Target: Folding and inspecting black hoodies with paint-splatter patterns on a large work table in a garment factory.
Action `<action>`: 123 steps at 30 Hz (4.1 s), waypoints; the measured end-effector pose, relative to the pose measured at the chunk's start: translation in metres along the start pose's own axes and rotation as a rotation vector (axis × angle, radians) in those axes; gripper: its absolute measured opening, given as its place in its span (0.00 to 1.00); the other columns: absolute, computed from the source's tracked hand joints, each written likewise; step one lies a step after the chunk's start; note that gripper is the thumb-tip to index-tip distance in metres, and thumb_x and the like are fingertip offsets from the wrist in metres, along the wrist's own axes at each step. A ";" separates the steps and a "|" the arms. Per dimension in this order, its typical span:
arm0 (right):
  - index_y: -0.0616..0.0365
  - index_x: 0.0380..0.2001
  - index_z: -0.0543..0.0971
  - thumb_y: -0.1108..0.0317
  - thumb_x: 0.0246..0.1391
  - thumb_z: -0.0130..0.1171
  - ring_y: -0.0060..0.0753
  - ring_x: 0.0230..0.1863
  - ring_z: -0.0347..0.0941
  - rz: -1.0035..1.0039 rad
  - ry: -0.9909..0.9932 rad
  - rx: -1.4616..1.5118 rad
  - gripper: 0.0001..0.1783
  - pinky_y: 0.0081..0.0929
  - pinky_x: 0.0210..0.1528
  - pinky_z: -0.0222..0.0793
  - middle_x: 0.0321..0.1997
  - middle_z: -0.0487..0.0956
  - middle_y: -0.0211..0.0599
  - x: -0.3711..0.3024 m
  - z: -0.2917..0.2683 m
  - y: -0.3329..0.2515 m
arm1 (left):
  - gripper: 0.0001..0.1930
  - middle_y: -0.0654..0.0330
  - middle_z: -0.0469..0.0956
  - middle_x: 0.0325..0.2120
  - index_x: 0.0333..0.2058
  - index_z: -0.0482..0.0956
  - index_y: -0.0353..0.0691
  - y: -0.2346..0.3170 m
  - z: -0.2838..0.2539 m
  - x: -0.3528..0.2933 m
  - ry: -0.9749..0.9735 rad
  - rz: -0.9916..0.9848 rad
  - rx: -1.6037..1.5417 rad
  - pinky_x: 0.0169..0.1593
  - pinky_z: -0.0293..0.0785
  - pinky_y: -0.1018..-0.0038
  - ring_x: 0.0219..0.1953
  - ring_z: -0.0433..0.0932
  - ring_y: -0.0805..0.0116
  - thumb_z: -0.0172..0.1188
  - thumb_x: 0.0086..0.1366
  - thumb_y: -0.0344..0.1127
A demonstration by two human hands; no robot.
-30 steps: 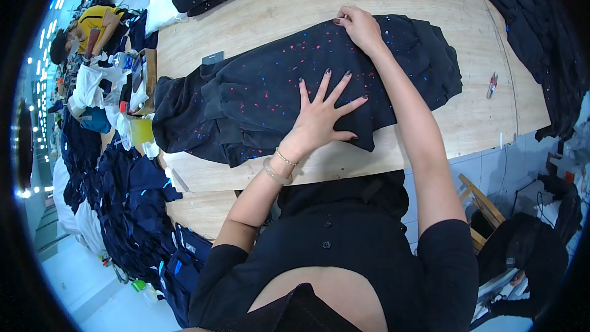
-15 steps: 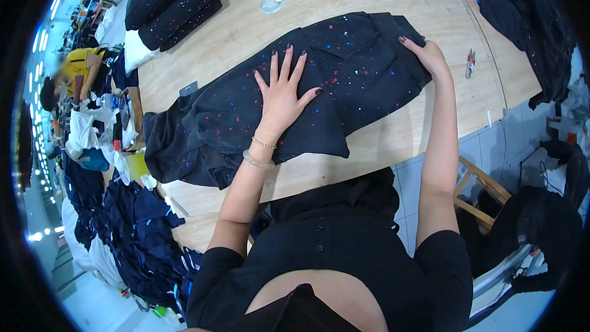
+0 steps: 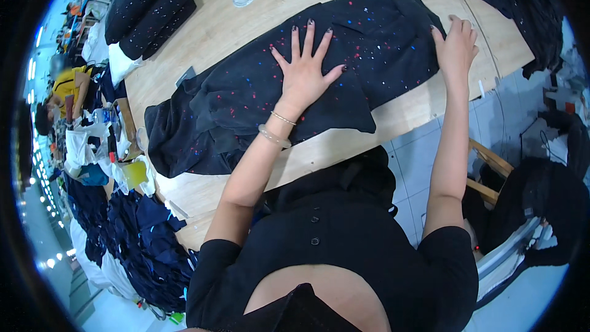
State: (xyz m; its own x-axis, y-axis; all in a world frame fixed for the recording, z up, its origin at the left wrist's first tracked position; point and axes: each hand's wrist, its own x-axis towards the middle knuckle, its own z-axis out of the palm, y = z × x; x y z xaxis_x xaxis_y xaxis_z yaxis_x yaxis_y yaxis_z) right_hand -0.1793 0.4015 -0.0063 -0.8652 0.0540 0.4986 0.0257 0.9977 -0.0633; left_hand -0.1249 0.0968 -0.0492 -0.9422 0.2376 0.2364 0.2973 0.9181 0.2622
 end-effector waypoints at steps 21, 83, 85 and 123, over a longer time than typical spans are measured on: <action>0.60 0.30 0.80 0.68 0.48 0.65 0.09 0.15 0.55 0.742 -1.006 1.363 0.08 0.13 0.18 0.43 0.17 0.70 0.20 -0.094 -0.069 -0.102 | 0.25 0.59 0.63 0.62 0.60 0.68 0.46 -0.008 -0.024 -0.038 -0.131 -0.131 -0.929 0.67 0.23 0.45 0.69 0.49 0.54 0.51 0.68 0.48; 0.29 0.65 0.61 0.52 0.58 0.52 0.45 0.74 0.37 -0.286 -0.584 0.492 0.31 0.65 0.68 0.31 0.75 0.44 0.23 -0.059 0.027 -0.172 | 0.10 0.61 0.78 0.31 0.43 0.77 0.34 -0.162 -0.187 -0.196 1.010 -0.860 -1.169 0.39 0.73 0.81 0.31 0.77 0.75 0.55 0.63 0.27; 0.29 0.64 0.61 0.52 0.58 0.53 0.45 0.74 0.37 -0.289 -0.579 0.509 0.31 0.65 0.68 0.31 0.75 0.44 0.23 -0.059 0.023 -0.171 | 0.18 0.53 0.78 0.41 0.51 0.73 0.30 -0.142 -0.186 -0.208 0.490 -0.651 -0.957 0.49 0.72 0.75 0.41 0.78 0.68 0.55 0.63 0.30; 0.29 0.65 0.61 0.51 0.57 0.54 0.46 0.74 0.36 -0.262 -0.616 0.545 0.32 0.63 0.68 0.30 0.75 0.44 0.26 -0.059 0.025 -0.171 | 0.08 0.48 0.73 0.32 0.36 0.76 0.28 -0.040 -0.144 -0.068 0.276 -0.165 -0.445 0.43 0.72 0.61 0.38 0.74 0.50 0.53 0.56 0.19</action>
State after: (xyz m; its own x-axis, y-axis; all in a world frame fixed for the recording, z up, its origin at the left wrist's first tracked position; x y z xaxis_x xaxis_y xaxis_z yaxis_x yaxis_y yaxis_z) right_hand -0.1450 0.2269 -0.0465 -0.9311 -0.3646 0.0075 -0.3199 0.8068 -0.4968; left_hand -0.0507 -0.0015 0.0595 -0.9240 -0.0456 0.3796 0.2418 0.6992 0.6728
